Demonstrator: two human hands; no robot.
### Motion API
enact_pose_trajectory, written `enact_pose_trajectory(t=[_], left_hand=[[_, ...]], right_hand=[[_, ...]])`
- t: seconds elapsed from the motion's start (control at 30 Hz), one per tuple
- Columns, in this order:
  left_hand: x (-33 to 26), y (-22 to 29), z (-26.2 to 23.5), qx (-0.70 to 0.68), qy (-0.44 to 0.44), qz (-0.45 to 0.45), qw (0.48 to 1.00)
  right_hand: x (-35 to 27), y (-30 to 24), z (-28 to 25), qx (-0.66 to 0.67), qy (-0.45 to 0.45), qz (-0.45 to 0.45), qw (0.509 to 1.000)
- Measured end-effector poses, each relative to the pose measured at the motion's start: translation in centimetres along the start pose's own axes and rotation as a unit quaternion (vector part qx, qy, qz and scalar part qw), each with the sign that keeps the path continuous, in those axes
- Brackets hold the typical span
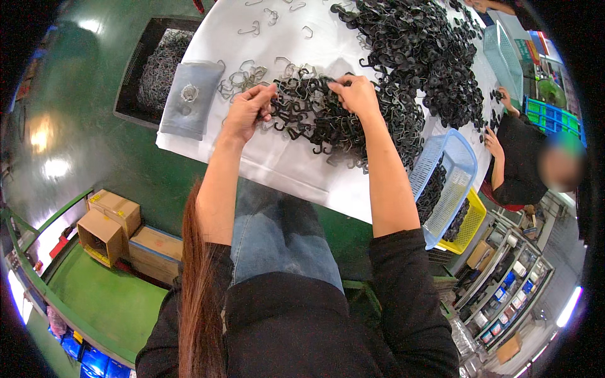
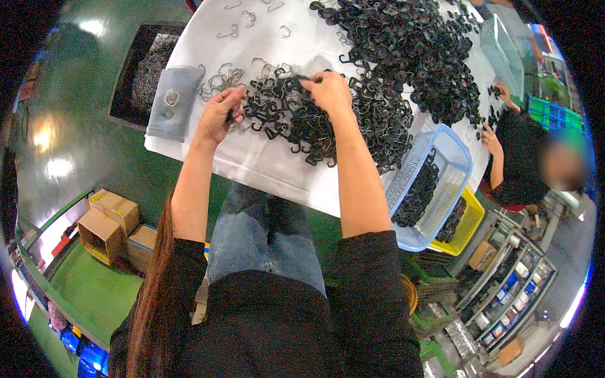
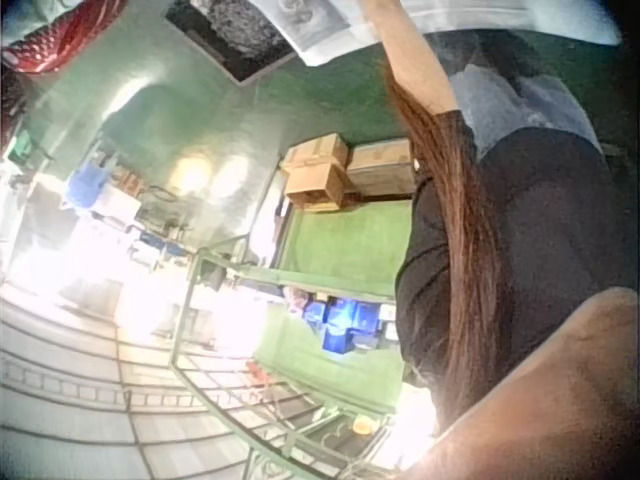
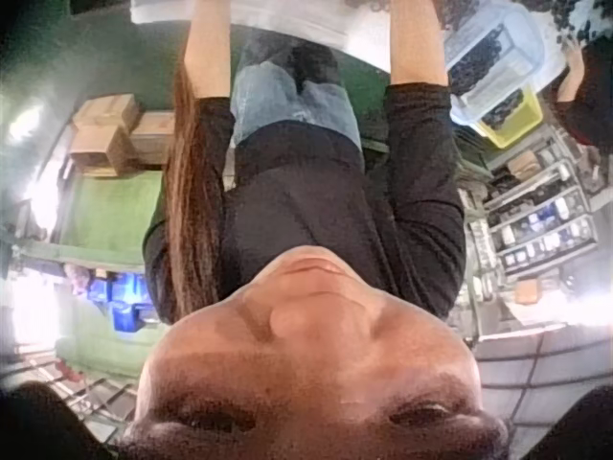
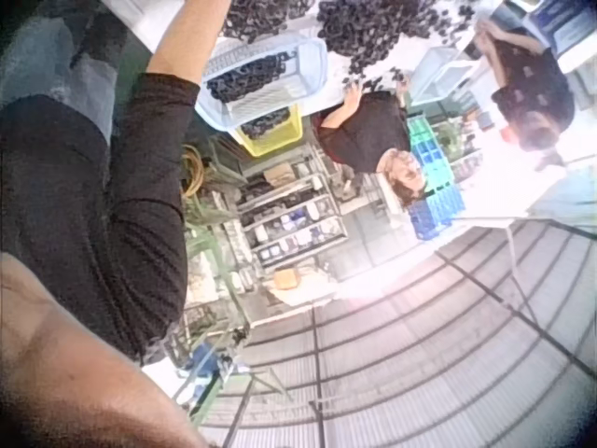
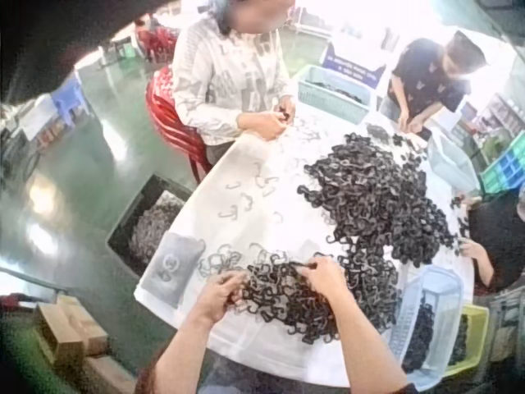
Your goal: The person sorts small metal hooks on a white table, separating them into piles by type and color. They repeatedly pick up hooks, inspect them, and place them into designated areas on the table.
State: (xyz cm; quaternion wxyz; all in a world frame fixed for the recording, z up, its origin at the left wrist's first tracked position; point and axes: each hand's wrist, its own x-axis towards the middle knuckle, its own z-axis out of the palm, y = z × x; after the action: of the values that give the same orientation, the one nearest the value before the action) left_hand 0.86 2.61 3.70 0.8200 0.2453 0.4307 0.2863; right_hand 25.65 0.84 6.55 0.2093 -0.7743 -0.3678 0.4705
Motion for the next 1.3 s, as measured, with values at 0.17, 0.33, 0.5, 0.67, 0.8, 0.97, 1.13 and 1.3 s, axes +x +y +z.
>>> enact_pose_trajectory(t=[0.17,0.33,0.5,0.67,0.8,0.97,1.13,1.3], left_hand=[[1.5,-2.9,3.8,0.25,0.089,0.148,0.953],[1.9,-3.2,7.1,0.259,0.075,0.227,0.936],[2.3,-1.8,5.4,0.456,0.138,0.265,0.838],[3.0,-1.4,2.2,0.41,0.193,0.175,0.874],[2.6,-0.5,0.2,-0.014,-0.031,0.033,0.999],[0.4,0.9,-1.7,-0.349,-0.211,0.008,0.913],[-0.4,0.1,-1.7,-0.224,-0.026,0.012,0.974],[0.5,-1.8,-1.2,0.059,0.057,-0.018,0.997]], right_hand=[[-2.4,-0.3,-1.0,0.082,-0.037,0.043,0.995],[-3.6,-0.4,-0.7,0.158,-0.138,0.017,0.978],[-3.5,1.9,-0.7,0.06,0.027,0.022,0.998],[-4.5,3.2,3.5,-0.235,0.046,-0.118,0.964],[-4.2,2.4,7.9,-0.328,0.054,-0.076,0.94],[-3.9,2.3,4.4,-0.036,-0.002,-0.013,0.999],[-5.7,3.3,-0.2,0.462,-0.183,-0.034,0.867],[-2.3,1.9,4.0,0.0,-0.018,0.077,0.997]])
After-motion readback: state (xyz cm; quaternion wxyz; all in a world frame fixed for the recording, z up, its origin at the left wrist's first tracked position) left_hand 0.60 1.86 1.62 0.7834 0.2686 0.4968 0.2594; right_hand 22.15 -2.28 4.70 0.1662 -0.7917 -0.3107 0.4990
